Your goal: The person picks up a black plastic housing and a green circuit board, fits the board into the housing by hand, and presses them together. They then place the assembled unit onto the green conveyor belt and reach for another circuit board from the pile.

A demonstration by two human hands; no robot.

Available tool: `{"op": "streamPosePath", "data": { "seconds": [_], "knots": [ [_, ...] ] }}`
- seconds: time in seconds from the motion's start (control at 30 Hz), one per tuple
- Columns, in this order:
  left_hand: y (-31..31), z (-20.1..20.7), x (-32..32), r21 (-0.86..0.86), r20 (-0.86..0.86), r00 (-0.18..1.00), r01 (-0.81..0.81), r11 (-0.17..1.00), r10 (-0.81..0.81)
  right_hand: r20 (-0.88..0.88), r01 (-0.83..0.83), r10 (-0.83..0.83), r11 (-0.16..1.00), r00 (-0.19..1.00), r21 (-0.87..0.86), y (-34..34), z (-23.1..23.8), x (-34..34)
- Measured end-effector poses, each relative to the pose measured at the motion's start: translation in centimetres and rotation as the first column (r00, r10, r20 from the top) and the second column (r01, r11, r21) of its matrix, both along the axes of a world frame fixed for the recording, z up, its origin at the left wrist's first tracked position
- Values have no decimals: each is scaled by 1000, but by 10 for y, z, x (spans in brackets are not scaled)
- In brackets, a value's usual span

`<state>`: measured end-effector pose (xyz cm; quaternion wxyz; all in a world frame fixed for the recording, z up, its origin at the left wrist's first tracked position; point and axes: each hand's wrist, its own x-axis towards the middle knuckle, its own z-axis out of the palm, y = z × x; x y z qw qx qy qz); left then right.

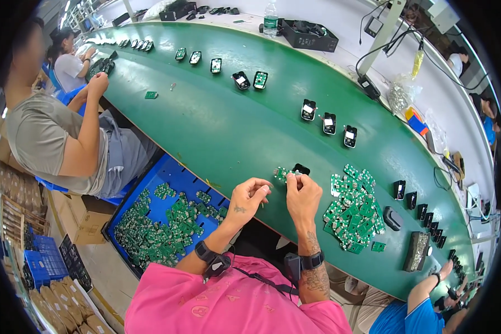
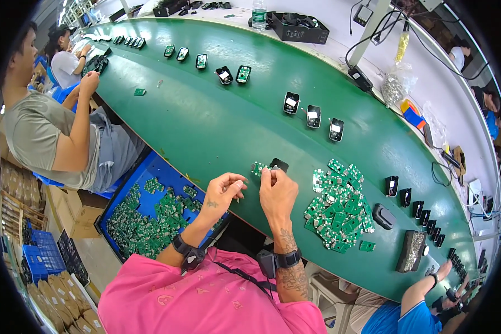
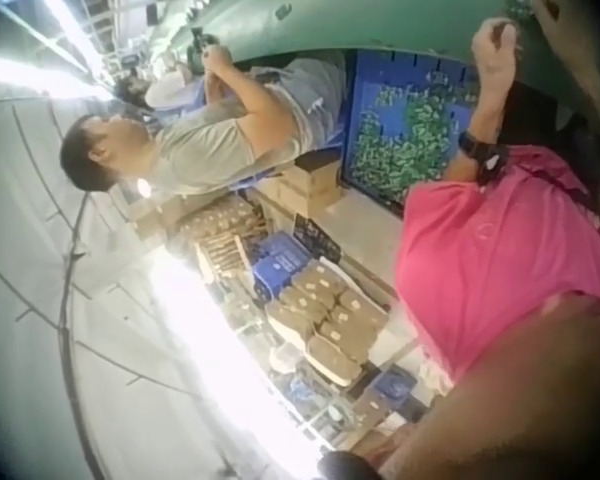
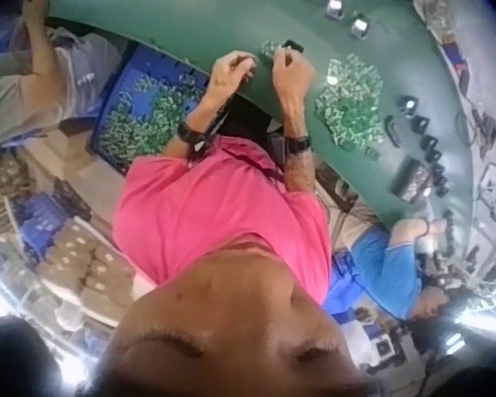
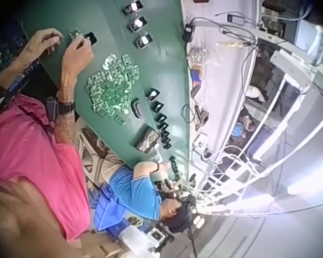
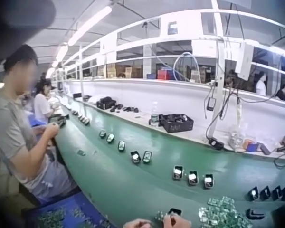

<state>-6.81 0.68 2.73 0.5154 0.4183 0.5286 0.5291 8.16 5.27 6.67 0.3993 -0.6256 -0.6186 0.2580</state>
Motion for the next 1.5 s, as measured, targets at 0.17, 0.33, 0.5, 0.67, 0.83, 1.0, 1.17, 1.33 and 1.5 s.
{"op": "streamPosePath", "data": {
  "seconds": [0.17, 0.33, 0.5, 0.67, 0.83, 1.0, 1.17, 1.33, 1.5],
  "knots": [
    [1, 1, -2, -20, -2, 1000, 20, 1000, -20, 1, 33, -33, 999, 999, 32, 0, -6, 4],
    [12, 3, 2, 5, -81, 997, 8, 1000, -7, 71, 100, -108, 989, 992, 110, 0, -25, 18],
    [64, 1, 4, 98, -242, 918, 345, 934, -314, 209, 141, -164, 983, 964, 119, 0, -30, 28],
    [89, -2, 22, 53, -136, 826, 558, 828, -547, 249, 147, -167, 984, 954, 97, 2, -36, 37],
    [78, 9, 27, 19, 108, 837, 538, 843, -537, -86, 110, -106, 993, 991, 33, 0, -28, 42],
    [49, 34, 32, 27, -76, 899, 434, 900, -431, 13, 71, -76, 967, 997, 246, -17, 10, 42],
    [33, 58, 31, 53, -262, 860, 467, 883, -439, 116, -361, 342, 891, 933, 275, -20, 37, 52],
    [21, 75, 29, -1, -238, 828, 523, 852, -508, 135, -439, 421, 808, 897, 392, -23, 38, 57],
    [10, 80, 43, 54, -87, 914, 401, 914, -396, 86, -142, 115, 861, 990, 489, -45, 39, 45]
  ]
}}
